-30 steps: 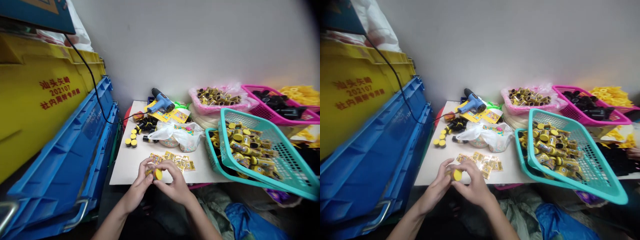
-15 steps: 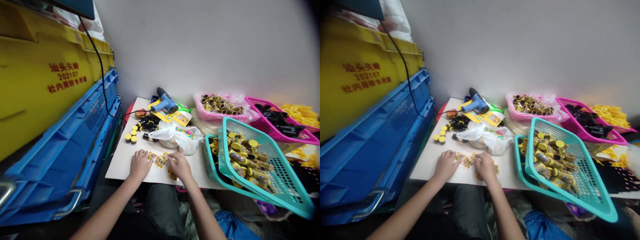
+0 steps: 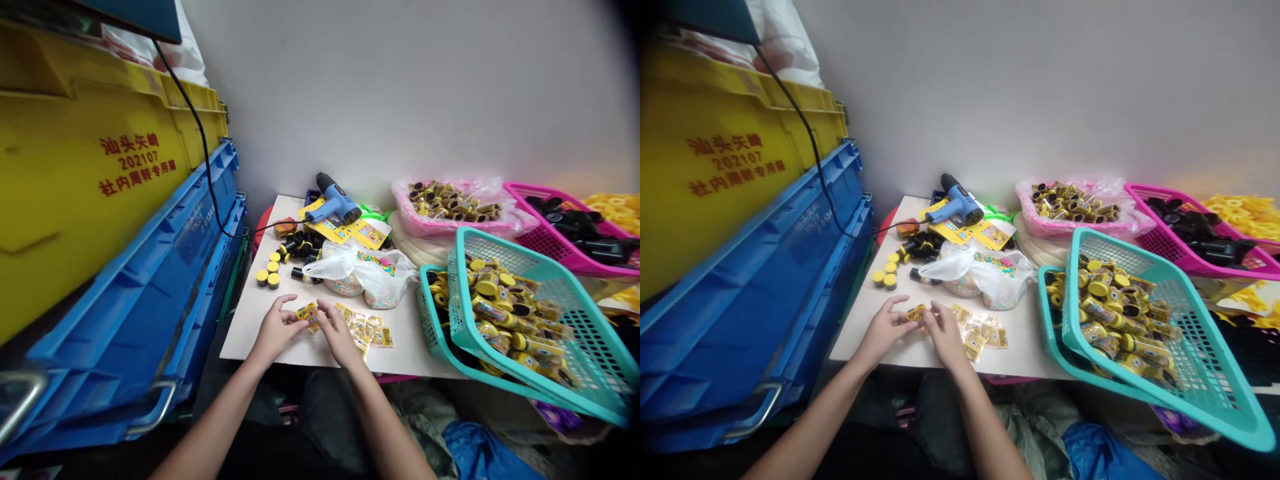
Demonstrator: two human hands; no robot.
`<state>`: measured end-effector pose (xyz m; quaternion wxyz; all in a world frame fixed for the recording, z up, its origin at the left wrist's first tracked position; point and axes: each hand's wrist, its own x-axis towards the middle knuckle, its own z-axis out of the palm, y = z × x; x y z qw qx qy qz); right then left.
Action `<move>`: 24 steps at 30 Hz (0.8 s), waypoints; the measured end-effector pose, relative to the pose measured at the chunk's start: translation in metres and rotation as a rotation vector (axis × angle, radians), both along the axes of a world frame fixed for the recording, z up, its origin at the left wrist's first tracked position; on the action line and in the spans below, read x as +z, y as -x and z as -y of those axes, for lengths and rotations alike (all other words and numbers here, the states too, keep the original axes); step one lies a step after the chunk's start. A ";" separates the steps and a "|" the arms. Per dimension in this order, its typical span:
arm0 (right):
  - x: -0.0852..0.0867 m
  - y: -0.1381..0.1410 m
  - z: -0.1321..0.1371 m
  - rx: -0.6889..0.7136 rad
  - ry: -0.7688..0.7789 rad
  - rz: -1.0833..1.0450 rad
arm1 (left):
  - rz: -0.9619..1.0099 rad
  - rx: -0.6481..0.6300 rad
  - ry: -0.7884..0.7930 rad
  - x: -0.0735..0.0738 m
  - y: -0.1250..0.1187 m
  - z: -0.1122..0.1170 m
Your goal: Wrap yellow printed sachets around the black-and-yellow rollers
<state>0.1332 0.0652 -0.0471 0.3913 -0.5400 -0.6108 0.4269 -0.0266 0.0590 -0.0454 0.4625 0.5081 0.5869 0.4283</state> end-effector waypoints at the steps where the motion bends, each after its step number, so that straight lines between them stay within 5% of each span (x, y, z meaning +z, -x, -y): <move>1: 0.004 0.004 0.001 0.046 0.076 -0.107 | 0.066 -0.026 0.023 0.006 0.000 0.003; 6: 0.019 0.016 0.003 0.143 0.271 -0.364 | 0.242 -0.031 0.074 0.020 0.005 0.018; 12: 0.015 0.025 0.011 0.080 0.190 -0.387 | 0.226 0.088 -0.018 0.019 0.012 0.025; 15: 0.012 0.033 -0.001 0.097 0.117 -0.213 | 0.203 0.106 0.007 0.022 0.023 0.026; 20: 0.014 0.074 -0.056 0.085 -0.233 0.190 | 0.141 0.283 0.044 0.021 0.047 0.031; 24: 0.010 0.107 -0.084 0.120 -0.290 0.291 | 0.125 0.359 0.035 0.015 0.066 0.036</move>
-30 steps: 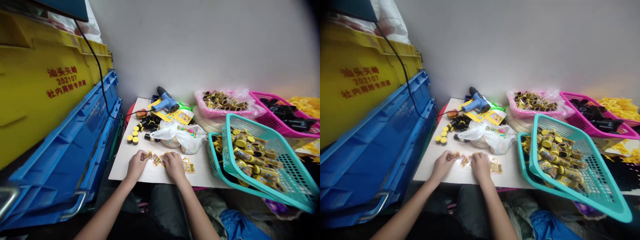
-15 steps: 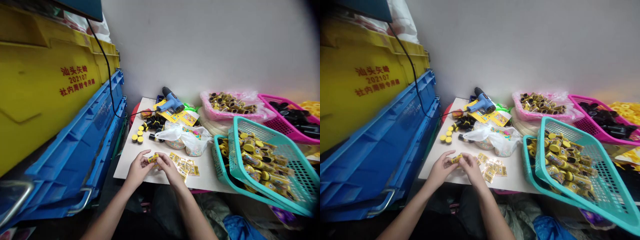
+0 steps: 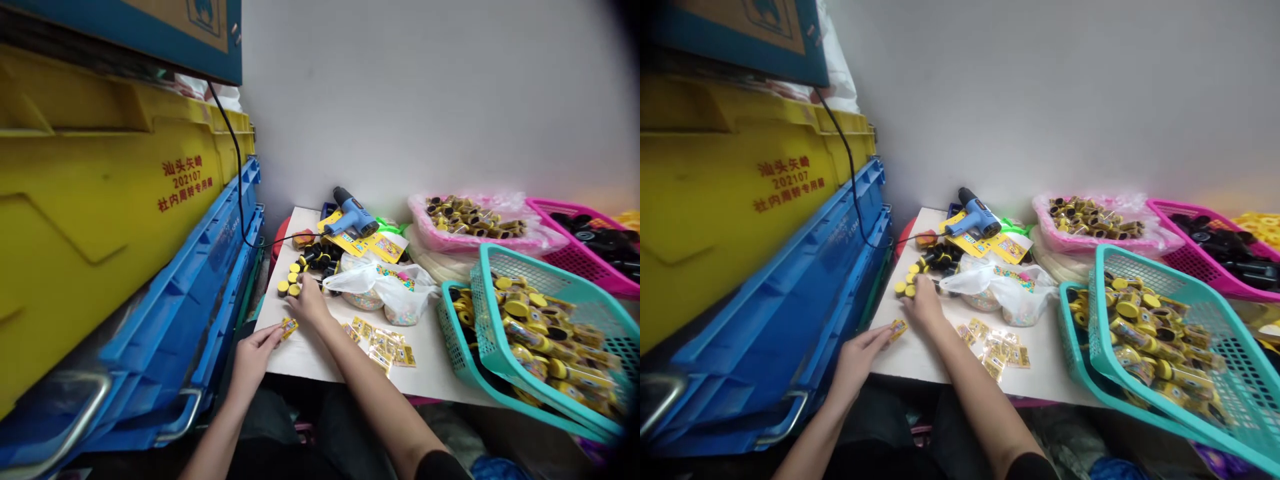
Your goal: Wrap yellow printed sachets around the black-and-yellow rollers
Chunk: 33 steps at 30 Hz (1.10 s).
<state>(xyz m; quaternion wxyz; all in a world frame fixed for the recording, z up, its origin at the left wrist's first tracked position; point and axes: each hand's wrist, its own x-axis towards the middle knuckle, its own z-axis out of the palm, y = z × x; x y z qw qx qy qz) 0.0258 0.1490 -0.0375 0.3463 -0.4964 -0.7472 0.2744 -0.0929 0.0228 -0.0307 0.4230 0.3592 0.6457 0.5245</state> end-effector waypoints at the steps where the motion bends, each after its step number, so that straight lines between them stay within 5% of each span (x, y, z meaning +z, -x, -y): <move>1: -0.002 0.002 0.000 -0.001 0.007 -0.006 | 0.024 0.016 -0.013 -0.001 0.004 0.001; 5: -0.002 -0.018 0.023 -0.030 0.090 -0.144 | 0.152 0.043 -0.037 -0.005 0.011 0.003; 10: 0.016 -0.062 0.057 0.069 0.540 -0.738 | 0.237 -0.031 -0.039 -0.006 -0.002 -0.003; 14: 0.025 -0.080 0.068 0.133 0.652 -0.702 | 0.297 -0.093 -0.075 -0.002 -0.013 -0.005; 23: 0.013 -0.087 0.081 0.138 0.455 -0.554 | 0.230 -0.289 -0.034 0.018 -0.025 -0.001; 27: 0.007 -0.081 0.093 0.183 0.364 -0.678 | 0.214 -0.352 -0.041 0.017 -0.033 -0.002; 33: 0.004 -0.073 0.109 0.291 0.863 -1.090 | 0.238 -0.404 -0.097 0.018 -0.048 0.001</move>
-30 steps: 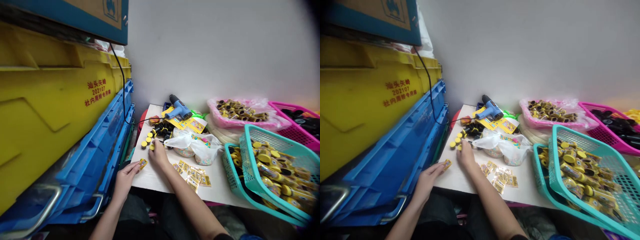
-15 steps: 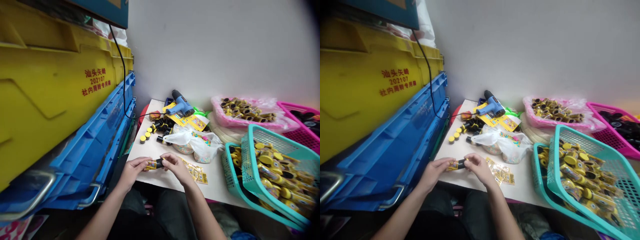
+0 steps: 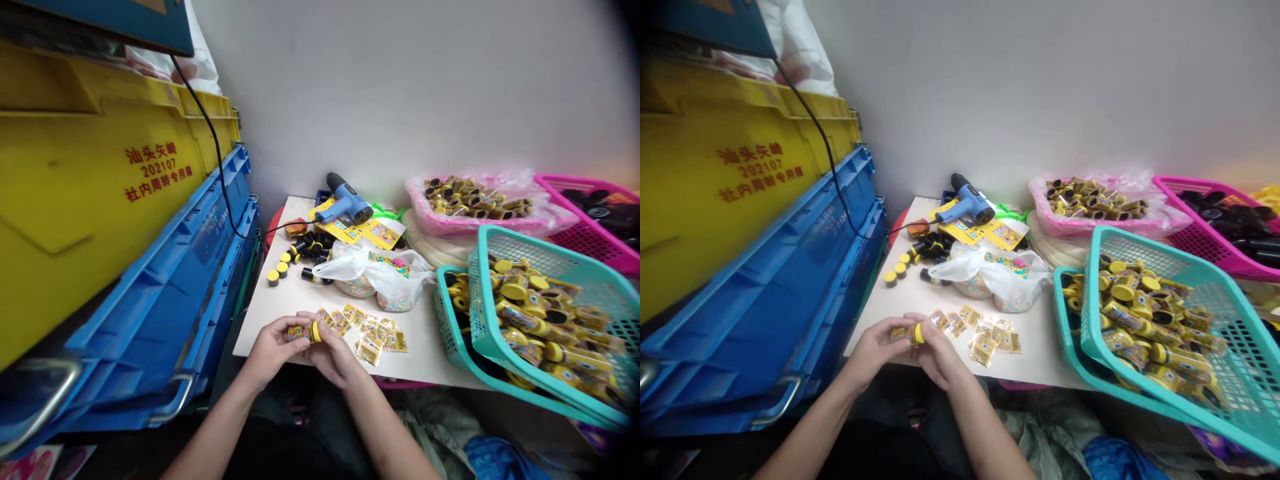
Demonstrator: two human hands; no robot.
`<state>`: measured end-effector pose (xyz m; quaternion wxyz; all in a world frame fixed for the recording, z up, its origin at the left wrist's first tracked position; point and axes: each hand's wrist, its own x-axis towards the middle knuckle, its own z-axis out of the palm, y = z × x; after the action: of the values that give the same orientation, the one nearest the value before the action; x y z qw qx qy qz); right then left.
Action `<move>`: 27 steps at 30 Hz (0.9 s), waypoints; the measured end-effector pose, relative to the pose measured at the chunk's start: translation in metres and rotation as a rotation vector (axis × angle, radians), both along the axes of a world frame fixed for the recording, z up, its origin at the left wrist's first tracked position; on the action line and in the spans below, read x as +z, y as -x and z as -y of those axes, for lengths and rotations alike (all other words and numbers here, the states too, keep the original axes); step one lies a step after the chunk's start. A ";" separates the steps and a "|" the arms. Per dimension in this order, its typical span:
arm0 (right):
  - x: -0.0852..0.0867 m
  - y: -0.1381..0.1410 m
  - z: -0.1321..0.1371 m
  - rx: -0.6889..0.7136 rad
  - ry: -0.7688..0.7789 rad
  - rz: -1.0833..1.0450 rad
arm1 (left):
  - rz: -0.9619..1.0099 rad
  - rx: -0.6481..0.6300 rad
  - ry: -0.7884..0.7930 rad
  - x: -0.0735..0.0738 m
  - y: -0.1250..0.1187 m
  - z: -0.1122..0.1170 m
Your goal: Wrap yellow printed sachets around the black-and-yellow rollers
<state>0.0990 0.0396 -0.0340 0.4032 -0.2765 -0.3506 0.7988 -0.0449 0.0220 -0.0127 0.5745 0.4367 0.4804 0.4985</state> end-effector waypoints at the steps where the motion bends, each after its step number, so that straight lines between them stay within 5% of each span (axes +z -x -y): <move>1: -0.001 0.001 0.002 0.023 0.031 -0.033 | 0.001 0.007 0.006 0.001 -0.002 0.001; 8: -0.006 0.005 0.007 0.036 0.108 -0.141 | -0.020 0.001 0.028 0.004 -0.004 0.003; 19: -0.008 0.010 0.011 -0.111 -0.002 -0.043 | -0.053 -0.029 0.014 0.008 -0.009 0.001; 22: -0.005 0.000 0.012 -0.184 -0.174 0.142 | 0.008 -0.055 0.009 0.006 -0.011 0.003; 27: 0.018 -0.022 0.013 -0.257 -0.808 0.640 | 0.342 -0.128 0.098 0.012 -0.022 0.015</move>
<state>0.1210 0.0265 -0.0156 0.4451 -0.3697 -0.6993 0.4197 -0.0226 0.0074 -0.0010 0.6990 0.3467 0.3705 0.5039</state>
